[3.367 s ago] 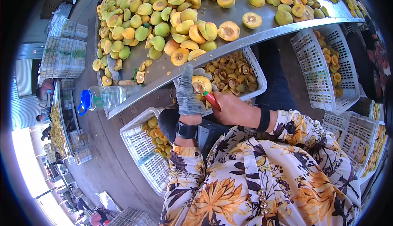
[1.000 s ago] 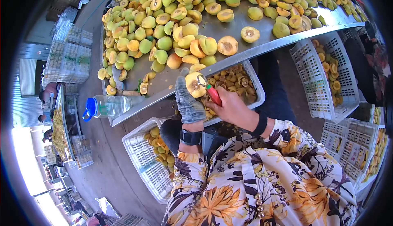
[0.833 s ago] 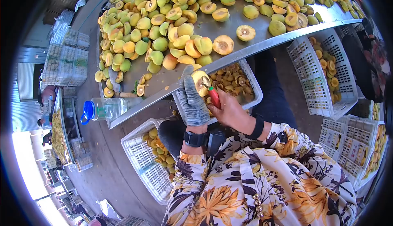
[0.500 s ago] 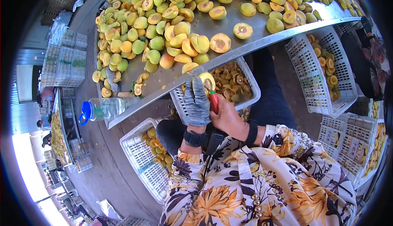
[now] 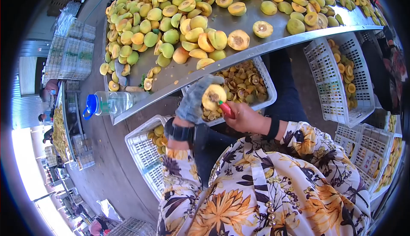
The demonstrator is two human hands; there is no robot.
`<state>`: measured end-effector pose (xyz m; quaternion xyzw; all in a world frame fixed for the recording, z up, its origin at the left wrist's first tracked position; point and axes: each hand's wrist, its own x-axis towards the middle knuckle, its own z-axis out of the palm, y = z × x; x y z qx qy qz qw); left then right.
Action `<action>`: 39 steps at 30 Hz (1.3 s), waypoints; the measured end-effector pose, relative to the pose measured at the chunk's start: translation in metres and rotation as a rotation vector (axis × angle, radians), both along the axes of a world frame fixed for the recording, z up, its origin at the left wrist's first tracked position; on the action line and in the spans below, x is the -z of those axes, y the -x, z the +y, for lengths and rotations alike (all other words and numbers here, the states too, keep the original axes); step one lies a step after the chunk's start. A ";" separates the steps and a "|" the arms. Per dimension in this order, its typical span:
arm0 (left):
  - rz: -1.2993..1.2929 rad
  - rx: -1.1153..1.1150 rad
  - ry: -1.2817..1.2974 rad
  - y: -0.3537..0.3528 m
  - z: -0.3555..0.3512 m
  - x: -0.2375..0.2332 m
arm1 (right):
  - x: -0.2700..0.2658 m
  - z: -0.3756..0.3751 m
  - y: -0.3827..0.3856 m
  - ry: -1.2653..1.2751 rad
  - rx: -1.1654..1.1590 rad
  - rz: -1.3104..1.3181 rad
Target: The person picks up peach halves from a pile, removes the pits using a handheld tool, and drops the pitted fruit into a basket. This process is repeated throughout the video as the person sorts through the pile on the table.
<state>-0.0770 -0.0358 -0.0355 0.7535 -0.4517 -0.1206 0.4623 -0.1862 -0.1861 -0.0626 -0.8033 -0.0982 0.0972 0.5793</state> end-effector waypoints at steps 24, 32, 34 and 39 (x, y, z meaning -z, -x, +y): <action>1.039 -0.565 0.586 0.024 -0.004 0.046 | -0.041 0.008 0.001 -0.862 -0.155 1.007; 1.126 -0.698 0.570 0.019 -0.017 0.016 | -0.017 -0.009 -0.013 -1.400 -0.449 1.087; 1.355 -0.678 0.598 0.017 -0.017 0.014 | -0.024 -0.013 -0.015 -1.415 -0.371 0.971; 1.318 -0.968 0.852 0.020 -0.005 0.011 | -0.035 -0.041 -0.026 -0.582 -0.174 0.691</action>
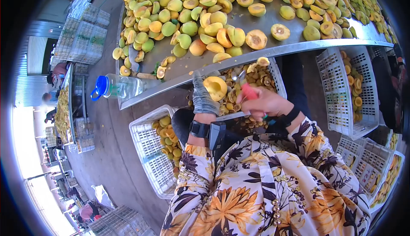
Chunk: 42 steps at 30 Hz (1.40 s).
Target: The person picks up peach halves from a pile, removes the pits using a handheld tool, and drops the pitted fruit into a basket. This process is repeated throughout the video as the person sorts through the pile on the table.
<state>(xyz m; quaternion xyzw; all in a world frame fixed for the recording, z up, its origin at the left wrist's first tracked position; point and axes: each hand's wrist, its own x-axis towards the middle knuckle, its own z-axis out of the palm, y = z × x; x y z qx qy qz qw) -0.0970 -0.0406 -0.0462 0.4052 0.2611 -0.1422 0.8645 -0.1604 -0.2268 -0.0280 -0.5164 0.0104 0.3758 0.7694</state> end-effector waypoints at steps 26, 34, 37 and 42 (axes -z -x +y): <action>-0.407 0.865 -1.964 -0.157 0.001 0.004 | 0.061 -0.013 0.045 0.843 0.266 -0.839; -0.482 0.392 -0.164 -0.061 0.030 -0.038 | 0.012 0.005 0.013 0.657 0.358 -0.649; -0.328 0.289 0.116 -0.030 0.018 -0.030 | -0.003 0.023 -0.002 0.663 0.367 -0.766; -0.230 0.128 -0.010 0.001 -0.012 -0.008 | 0.003 0.036 -0.001 0.651 0.384 -0.708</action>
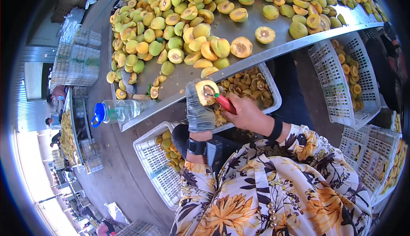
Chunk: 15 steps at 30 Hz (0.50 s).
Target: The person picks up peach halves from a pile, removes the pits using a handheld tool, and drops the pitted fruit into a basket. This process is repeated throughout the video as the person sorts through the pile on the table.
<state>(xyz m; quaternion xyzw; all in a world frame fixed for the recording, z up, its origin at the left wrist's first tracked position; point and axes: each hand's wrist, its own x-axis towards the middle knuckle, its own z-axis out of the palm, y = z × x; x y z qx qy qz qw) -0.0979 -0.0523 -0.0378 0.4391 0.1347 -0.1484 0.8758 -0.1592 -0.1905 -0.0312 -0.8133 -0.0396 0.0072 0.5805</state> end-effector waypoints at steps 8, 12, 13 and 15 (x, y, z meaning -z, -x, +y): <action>-0.497 -0.038 -0.530 0.020 -0.039 0.012 | 0.015 0.005 0.037 0.017 0.183 0.096; -0.744 -0.028 -0.914 0.027 -0.043 0.001 | 0.019 0.007 0.043 -0.096 0.216 0.137; -0.827 -0.028 -1.054 0.028 -0.045 -0.005 | 0.018 0.008 0.044 -0.123 0.226 0.145; -0.828 -0.034 -1.000 0.029 -0.048 -0.011 | 0.016 0.010 0.044 -0.150 0.236 0.153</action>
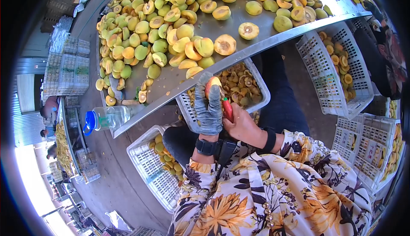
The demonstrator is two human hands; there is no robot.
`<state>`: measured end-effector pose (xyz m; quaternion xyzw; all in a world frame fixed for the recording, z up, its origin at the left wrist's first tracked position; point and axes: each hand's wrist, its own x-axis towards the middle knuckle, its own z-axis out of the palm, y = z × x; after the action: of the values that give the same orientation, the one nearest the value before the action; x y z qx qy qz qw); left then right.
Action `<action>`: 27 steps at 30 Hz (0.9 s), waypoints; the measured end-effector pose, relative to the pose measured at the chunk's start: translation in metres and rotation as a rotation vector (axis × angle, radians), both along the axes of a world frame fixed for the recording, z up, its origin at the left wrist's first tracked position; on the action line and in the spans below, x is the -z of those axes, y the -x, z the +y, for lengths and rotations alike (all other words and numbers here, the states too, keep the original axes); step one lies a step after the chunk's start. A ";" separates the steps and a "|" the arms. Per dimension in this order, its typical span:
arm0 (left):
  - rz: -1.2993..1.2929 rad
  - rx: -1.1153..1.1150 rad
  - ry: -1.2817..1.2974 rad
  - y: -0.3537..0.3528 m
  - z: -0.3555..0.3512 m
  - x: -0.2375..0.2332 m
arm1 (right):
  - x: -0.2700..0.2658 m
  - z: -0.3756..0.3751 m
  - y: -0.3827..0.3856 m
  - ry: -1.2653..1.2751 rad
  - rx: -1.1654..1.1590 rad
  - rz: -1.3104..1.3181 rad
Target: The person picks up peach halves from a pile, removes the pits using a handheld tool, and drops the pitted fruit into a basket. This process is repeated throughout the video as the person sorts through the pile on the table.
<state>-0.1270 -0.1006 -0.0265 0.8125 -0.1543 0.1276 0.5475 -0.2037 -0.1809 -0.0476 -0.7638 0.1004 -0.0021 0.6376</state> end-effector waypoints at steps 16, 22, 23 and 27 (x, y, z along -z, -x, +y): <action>0.171 0.136 0.131 -0.002 0.008 0.023 | -0.003 0.004 -0.001 0.095 0.017 0.004; 0.531 0.166 0.592 -0.018 0.022 0.007 | -0.002 -0.003 -0.001 -0.038 -0.119 -0.049; 0.488 0.287 0.480 -0.025 0.032 0.014 | -0.003 -0.005 -0.001 -0.017 -0.170 -0.069; 0.621 0.395 0.541 -0.035 0.036 0.002 | -0.007 -0.003 -0.004 0.075 -0.214 -0.075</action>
<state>-0.0924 -0.0645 -0.0281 0.5952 -0.0958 -0.1933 0.7741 -0.1994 -0.1843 -0.0405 -0.7930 -0.0059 0.0336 0.6083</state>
